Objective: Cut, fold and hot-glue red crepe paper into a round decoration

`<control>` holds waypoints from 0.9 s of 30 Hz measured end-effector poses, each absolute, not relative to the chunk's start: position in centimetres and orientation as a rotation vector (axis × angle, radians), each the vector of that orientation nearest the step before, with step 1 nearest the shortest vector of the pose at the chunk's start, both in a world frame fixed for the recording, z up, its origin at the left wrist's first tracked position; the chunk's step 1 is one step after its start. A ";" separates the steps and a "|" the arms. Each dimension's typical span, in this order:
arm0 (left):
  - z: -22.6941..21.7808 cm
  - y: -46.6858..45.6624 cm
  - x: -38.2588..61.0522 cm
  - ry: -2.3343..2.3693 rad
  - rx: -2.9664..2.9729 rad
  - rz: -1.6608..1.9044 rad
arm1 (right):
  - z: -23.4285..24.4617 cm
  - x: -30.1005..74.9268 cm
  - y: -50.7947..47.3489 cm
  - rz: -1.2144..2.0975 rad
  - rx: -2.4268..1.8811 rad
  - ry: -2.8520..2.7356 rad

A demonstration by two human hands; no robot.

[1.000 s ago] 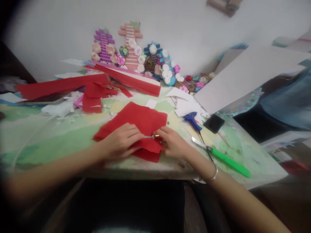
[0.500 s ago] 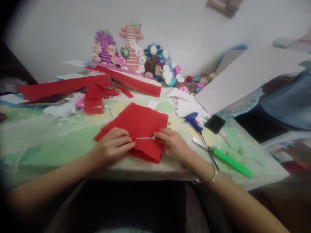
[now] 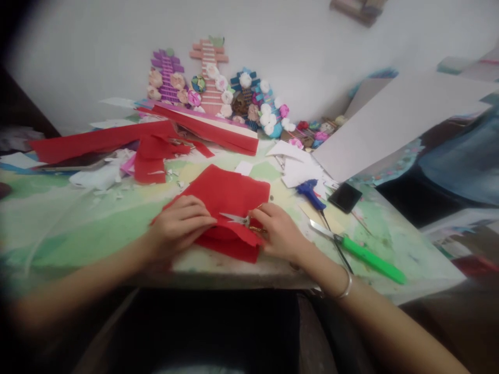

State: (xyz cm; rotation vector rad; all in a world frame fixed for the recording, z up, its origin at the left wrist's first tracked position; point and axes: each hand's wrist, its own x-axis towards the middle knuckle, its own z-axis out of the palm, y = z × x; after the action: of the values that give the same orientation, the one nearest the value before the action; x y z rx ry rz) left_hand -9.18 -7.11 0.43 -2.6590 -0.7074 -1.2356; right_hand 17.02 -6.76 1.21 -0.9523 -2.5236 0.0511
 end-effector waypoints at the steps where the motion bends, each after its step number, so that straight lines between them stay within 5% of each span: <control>1: 0.7 -6.8 -9.2 -0.720 -2.695 -1.243 | 1.3 16.9 -6.8 0.052 -0.962 -2.535; 15: 1.9 -5.8 -9.4 -0.865 -2.896 -1.299 | 1.4 15.8 -6.1 0.097 -0.898 -2.578; 27: -0.5 -10.5 -8.2 -0.702 -2.455 -1.096 | 0.5 16.3 -6.6 -0.082 -0.820 -2.644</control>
State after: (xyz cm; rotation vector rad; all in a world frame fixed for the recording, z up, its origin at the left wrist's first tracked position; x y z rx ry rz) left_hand -8.19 -10.48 -0.46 -2.4547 -0.7024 -1.0961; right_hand 16.32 -6.56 0.53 -0.8202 -2.6437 -0.0820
